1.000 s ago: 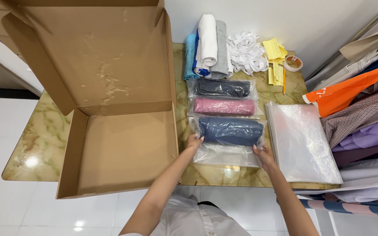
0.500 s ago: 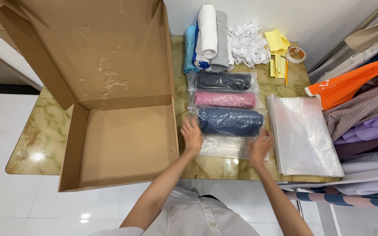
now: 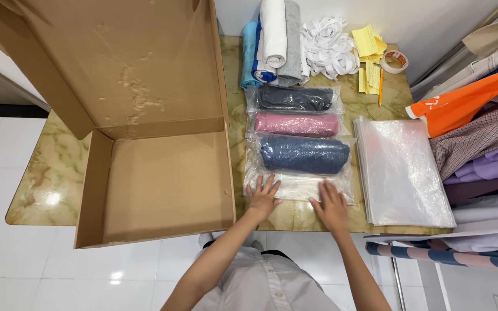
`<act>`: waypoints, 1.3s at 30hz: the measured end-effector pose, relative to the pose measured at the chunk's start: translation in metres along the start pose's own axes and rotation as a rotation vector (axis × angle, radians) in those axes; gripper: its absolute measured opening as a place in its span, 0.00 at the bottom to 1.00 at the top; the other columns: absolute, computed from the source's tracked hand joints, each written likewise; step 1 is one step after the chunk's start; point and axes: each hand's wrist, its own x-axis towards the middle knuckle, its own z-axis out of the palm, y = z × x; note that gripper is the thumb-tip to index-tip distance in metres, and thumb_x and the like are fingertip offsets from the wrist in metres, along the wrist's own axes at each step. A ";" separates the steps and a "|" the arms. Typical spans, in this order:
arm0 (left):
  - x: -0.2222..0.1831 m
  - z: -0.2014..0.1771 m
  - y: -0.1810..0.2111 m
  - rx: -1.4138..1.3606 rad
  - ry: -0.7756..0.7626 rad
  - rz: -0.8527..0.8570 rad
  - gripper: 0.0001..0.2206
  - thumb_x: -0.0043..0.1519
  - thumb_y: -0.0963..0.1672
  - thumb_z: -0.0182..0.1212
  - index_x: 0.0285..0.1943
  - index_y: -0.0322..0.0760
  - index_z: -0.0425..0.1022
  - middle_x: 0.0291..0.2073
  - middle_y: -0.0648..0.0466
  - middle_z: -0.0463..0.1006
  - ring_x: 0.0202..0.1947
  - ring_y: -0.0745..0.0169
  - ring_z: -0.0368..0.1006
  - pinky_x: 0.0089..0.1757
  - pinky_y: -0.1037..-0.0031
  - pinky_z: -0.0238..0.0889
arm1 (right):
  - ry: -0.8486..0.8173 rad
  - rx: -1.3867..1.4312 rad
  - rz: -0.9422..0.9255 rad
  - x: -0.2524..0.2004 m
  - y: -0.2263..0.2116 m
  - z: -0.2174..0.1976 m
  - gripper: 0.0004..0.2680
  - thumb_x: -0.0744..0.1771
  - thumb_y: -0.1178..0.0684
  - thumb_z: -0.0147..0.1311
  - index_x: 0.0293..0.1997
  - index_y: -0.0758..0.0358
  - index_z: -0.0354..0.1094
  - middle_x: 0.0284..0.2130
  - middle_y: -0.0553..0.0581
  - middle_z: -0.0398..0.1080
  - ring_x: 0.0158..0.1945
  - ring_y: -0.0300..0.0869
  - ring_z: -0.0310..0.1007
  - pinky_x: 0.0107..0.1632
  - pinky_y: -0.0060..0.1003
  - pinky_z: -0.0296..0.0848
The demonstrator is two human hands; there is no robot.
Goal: The person wraps folded clothes in plastic bags and places them on a table. They then untie a ribbon from a cardboard box, open it, remove several wrapped clothing items, and stack the empty box. Finally, they wrap another folded garment in a plastic bag.
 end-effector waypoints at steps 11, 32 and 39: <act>-0.028 -0.031 -0.049 -0.347 0.545 -0.073 0.21 0.69 0.53 0.50 0.62 0.39 0.72 0.56 0.47 0.72 0.59 0.39 0.70 0.50 0.53 0.69 | 0.491 0.451 0.084 0.037 -0.089 0.011 0.20 0.66 0.50 0.57 0.66 0.57 0.60 0.66 0.66 0.53 0.74 0.65 0.44 0.71 0.65 0.44; -0.195 -0.207 -0.397 -0.618 1.032 -0.338 0.14 0.70 0.46 0.54 0.61 0.40 0.76 0.69 0.37 0.56 0.67 0.28 0.59 0.63 0.46 0.56 | 0.018 0.822 -0.114 0.079 -0.314 0.033 0.28 0.64 0.69 0.42 0.73 0.47 0.56 0.70 0.70 0.55 0.74 0.61 0.47 0.73 0.55 0.48; -0.189 -0.227 -0.431 -0.629 1.131 -0.108 0.17 0.71 0.38 0.46 0.69 0.29 0.69 0.61 0.30 0.70 0.61 0.28 0.66 0.60 0.46 0.59 | 0.080 1.080 -0.130 0.079 -0.317 0.033 0.22 0.66 0.69 0.45 0.68 0.56 0.63 0.69 0.63 0.58 0.75 0.50 0.46 0.73 0.50 0.49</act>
